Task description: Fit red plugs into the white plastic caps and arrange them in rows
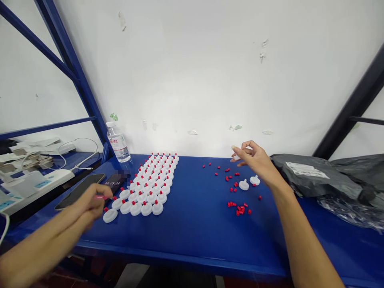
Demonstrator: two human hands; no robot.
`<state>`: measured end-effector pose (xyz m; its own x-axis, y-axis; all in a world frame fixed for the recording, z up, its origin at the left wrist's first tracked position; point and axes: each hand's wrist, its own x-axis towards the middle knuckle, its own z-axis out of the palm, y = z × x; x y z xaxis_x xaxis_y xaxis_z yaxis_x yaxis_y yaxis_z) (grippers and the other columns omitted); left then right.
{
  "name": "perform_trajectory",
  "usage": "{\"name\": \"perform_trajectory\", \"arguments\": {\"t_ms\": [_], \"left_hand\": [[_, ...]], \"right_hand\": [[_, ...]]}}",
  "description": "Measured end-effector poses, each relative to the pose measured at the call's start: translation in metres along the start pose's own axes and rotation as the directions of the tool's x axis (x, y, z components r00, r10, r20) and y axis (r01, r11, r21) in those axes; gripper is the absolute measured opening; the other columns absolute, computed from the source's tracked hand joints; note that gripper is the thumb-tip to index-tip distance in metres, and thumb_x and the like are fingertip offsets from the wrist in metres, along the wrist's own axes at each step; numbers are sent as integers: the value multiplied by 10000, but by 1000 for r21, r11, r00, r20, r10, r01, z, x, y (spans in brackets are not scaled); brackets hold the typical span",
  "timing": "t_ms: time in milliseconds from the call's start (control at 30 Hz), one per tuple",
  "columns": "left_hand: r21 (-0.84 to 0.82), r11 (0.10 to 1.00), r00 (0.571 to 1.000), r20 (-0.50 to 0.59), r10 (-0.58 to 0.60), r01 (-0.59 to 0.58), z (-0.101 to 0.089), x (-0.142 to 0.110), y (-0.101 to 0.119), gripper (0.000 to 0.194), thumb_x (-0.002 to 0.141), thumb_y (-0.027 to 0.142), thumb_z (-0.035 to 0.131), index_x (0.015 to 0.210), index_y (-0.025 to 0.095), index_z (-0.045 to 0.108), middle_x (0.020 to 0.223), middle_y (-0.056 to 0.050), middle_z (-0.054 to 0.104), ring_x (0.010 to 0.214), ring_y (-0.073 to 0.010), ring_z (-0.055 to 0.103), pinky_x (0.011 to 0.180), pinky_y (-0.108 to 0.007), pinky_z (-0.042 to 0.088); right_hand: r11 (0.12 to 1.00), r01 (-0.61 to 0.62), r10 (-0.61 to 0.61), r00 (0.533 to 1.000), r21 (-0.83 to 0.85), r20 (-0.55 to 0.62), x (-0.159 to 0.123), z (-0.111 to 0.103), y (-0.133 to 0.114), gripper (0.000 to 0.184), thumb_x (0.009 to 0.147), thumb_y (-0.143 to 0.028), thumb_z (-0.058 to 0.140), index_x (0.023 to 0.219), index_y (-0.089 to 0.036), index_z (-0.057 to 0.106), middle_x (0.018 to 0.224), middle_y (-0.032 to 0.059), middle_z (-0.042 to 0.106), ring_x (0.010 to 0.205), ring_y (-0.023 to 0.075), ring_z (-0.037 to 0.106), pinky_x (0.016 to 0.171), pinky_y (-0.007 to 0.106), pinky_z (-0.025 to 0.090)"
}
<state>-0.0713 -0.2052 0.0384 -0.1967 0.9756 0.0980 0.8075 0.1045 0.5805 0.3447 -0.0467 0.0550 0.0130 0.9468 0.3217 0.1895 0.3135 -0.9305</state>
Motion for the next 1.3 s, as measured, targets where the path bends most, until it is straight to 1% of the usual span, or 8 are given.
{"name": "perform_trajectory", "arguments": {"t_ms": [133,300,433,633,767,900,1067,1300], "left_hand": [[-213,976,967,239,90,-38,33,-16,17,235,917,354,302,961,242,503,551,69,371,521,-147,406,556,-230,345],[-302,945,916,332,225,-123,50,-28,43,312,981,450,319,1101,281,552,889,4,587,838,-169,533,760,-243,423],[-385,914,849,434,301,-127,62,-25,59,294,973,442,386,1000,242,600,751,16,539,693,-156,489,635,-239,380],[-451,885,917,291,271,-118,77,-17,62,447,963,511,428,813,212,723,757,-20,625,776,-185,561,708,-270,399],[-536,839,974,128,189,-93,79,-15,54,455,928,546,478,1118,226,741,993,-72,685,872,-215,602,763,-305,459],[-666,745,952,197,234,-45,76,-13,50,488,907,538,528,1205,184,682,929,-67,657,566,-120,550,522,-250,423],[-747,665,954,221,205,30,69,-10,54,410,871,522,627,1123,198,622,976,-83,695,587,-141,628,399,-191,356],[-698,704,977,33,210,-127,62,-5,54,308,826,469,699,932,185,752,880,-71,679,611,-125,576,441,-193,440]], "right_hand": [[990,141,-141,990,27,14,-55,25,-11,361,860,-481,708,763,-225,471,768,7,649,811,181,648,710,274,485],[978,101,-3,884,-184,468,-104,67,-16,306,833,-431,746,760,-208,550,723,-30,577,665,130,521,617,238,395],[944,159,27,838,-291,545,-108,85,-18,252,870,-418,708,790,-214,584,768,-29,593,720,140,506,648,240,368],[952,147,26,837,-269,547,-104,92,-18,314,919,-438,639,742,-202,532,717,-31,540,669,128,452,619,250,335],[986,66,40,799,-153,601,-104,100,-20,235,872,-399,705,788,-202,607,745,-29,580,674,124,479,618,244,367],[995,-93,39,721,41,692,-103,104,-21,224,795,-332,794,926,-224,649,952,-3,648,830,150,595,753,259,476],[992,-30,-54,766,121,641,-102,107,-22,148,832,-313,763,921,-230,678,1040,15,614,989,179,622,902,297,509],[991,-75,-6,797,109,603,-102,116,-24,331,793,-319,802,1082,-251,657,1079,27,699,1041,216,665,956,351,519]]}}
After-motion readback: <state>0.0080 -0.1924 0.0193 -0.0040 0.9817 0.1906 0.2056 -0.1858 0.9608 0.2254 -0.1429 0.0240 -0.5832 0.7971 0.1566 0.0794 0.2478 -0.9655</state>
